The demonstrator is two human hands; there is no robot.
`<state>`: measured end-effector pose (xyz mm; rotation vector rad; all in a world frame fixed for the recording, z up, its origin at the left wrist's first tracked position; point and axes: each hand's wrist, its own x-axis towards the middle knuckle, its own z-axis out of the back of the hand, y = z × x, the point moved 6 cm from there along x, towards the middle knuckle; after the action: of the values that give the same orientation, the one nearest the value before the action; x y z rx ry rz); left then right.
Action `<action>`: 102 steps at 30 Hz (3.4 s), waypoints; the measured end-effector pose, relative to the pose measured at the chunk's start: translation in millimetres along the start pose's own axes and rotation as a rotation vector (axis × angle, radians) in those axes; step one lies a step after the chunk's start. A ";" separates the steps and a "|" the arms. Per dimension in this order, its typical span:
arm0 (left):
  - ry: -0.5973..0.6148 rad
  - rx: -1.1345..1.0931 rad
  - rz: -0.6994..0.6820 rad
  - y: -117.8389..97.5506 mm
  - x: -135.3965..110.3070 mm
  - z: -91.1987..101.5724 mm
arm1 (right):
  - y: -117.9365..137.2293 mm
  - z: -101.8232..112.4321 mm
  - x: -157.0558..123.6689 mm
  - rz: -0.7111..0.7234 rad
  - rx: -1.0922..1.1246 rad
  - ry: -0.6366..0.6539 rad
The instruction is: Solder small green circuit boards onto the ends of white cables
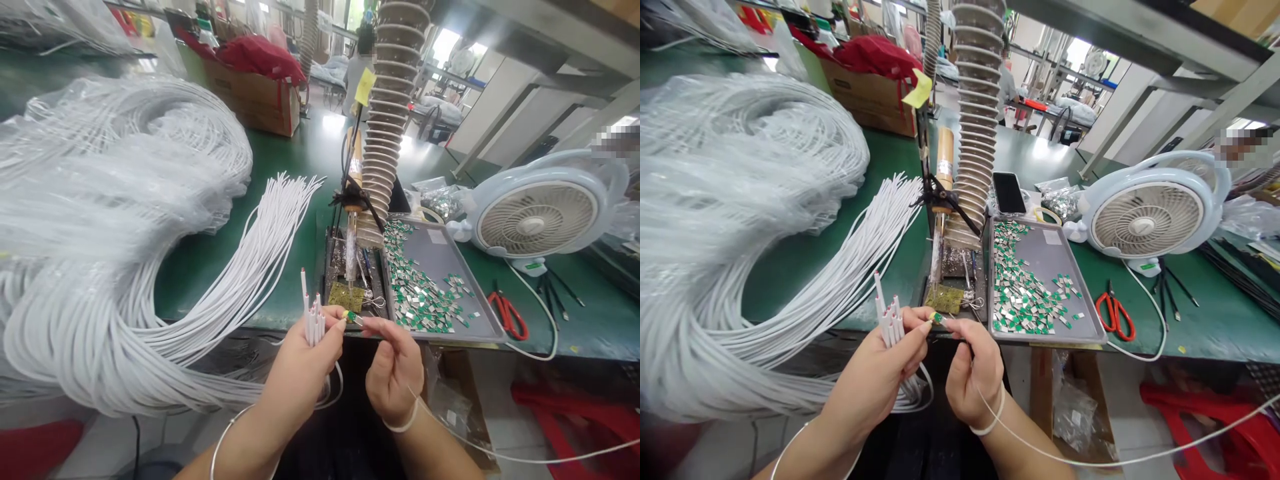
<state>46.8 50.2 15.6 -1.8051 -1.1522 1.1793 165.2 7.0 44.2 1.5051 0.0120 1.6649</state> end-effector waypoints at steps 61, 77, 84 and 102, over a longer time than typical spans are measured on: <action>0.036 -0.163 -0.016 -26.7 7.8 -14.5 | 9.1 -8.8 28.0 0.109 -0.116 0.077; 0.025 -0.162 -0.013 -28.6 6.6 -14.8 | 9.9 -9.1 30.1 0.111 -0.115 0.072; 0.044 -0.149 -0.008 -22.9 8.1 -13.3 | 9.2 -9.5 28.9 0.096 -0.102 0.082; 0.038 0.204 -0.136 -15.7 8.3 4.9 | -11.1 -11.4 17.9 -0.271 0.015 0.219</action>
<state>39.0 64.1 24.9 -1.5646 -1.0739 1.1351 164.3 30.3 49.6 1.2621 0.3330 1.6008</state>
